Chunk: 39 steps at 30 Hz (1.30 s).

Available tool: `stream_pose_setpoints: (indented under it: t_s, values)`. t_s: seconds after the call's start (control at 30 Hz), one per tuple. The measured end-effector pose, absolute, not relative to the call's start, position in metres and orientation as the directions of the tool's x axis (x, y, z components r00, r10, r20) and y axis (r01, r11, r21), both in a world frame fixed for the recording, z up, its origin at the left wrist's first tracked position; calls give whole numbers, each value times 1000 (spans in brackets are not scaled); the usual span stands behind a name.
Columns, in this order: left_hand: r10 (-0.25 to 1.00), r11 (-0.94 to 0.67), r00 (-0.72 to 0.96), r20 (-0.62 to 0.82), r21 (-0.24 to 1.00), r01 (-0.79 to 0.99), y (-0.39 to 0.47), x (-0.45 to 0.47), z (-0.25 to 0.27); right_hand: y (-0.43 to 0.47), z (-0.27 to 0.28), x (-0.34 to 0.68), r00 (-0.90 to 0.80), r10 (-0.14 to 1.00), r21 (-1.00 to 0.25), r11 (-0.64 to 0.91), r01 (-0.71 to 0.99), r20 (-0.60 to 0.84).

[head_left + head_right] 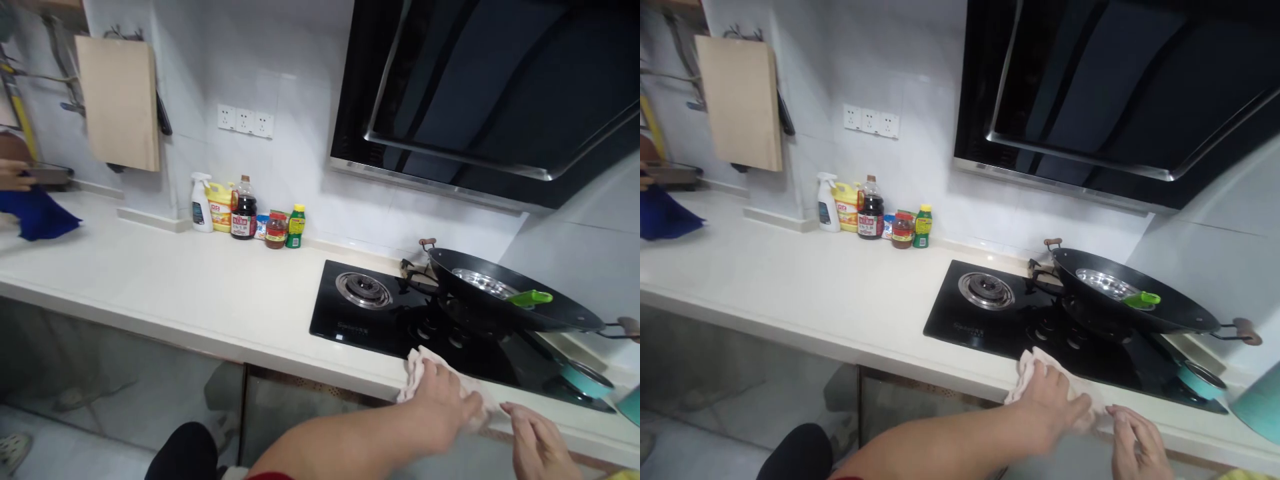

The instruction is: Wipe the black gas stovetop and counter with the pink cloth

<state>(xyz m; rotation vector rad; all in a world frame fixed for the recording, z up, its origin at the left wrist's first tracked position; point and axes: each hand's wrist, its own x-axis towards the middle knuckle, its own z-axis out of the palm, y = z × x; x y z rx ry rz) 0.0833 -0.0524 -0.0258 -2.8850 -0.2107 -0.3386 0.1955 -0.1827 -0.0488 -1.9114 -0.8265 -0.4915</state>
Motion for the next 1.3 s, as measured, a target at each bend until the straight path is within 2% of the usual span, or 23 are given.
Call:
stream_pose_setpoints:
  t_s: [0.2, 0.4, 0.6, 0.77, 0.9, 1.03, 1.2, 1.3]
  values:
    - [161, -955, 930, 331, -185, 231, -17, -22, -13, -173, -39, 165, 582, 428, -542, -224, 810, 692]
    - [221, -948, 917, 333, -149, 283, 29, -130, -3, -158, -40, 138, 540, 476, -535, -161, 829, 694]
    - [288, -926, 892, 350, -136, 352, 70, -220, 3, -142, -54, 132, 420, 596, -487, -56, 872, 685]
    - [439, -875, 851, 289, -79, 478, 101, -277, 9, -130, -59, 136, 278, 658, -404, 43, 914, 700]
    - [587, -807, 795, 154, 40, 589, 128, -306, 20, -115, -48, 118, 264, 657, -437, 112, 892, 706]
    - [741, -665, 671, 3, 142, 734, 161, -324, 35, -97, -33, 87, 218, 715, -476, 180, 861, 664]
    - [826, -561, 563, 22, 117, 820, 181, -343, 43, -71, -13, 65, 92, 752, -437, 275, 856, 653]
    - [828, -561, 559, 44, 82, 824, 177, -357, 43, -50, 5, 68, 71, 783, -431, 261, 864, 618]
